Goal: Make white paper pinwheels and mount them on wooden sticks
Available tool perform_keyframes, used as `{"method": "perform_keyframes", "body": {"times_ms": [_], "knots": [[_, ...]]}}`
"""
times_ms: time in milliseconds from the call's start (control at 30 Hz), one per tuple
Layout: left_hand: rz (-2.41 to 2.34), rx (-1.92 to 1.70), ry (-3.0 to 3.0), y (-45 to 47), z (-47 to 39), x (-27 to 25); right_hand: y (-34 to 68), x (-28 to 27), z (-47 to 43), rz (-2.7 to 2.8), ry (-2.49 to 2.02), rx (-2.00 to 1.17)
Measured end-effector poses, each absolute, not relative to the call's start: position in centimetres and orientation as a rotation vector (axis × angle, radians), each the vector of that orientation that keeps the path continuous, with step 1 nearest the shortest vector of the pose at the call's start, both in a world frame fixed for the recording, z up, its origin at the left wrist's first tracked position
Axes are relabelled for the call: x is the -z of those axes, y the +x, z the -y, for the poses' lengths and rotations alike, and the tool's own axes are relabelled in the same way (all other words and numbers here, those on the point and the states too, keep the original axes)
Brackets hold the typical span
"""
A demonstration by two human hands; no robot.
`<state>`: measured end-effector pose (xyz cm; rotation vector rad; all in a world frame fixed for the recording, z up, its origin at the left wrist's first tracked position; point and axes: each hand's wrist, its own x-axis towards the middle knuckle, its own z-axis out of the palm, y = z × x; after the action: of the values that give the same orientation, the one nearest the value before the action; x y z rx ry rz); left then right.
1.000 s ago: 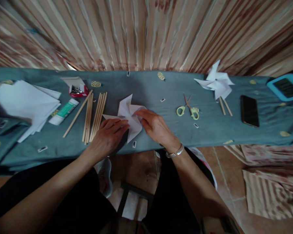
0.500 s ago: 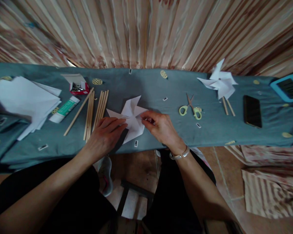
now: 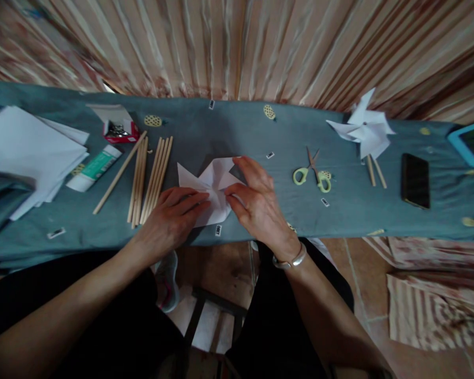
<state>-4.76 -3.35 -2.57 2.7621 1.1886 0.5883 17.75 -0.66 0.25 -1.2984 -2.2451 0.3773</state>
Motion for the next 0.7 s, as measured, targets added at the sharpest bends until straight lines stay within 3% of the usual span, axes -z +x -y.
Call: {"method": "perform_keyframes", "body": {"times_ms": [700], "knots": [[-1.158,-0.574,2.768,-4.4,3.5,2.7,15.4,1.4,-1.3,2.316,-1.259,-0.339]]}}
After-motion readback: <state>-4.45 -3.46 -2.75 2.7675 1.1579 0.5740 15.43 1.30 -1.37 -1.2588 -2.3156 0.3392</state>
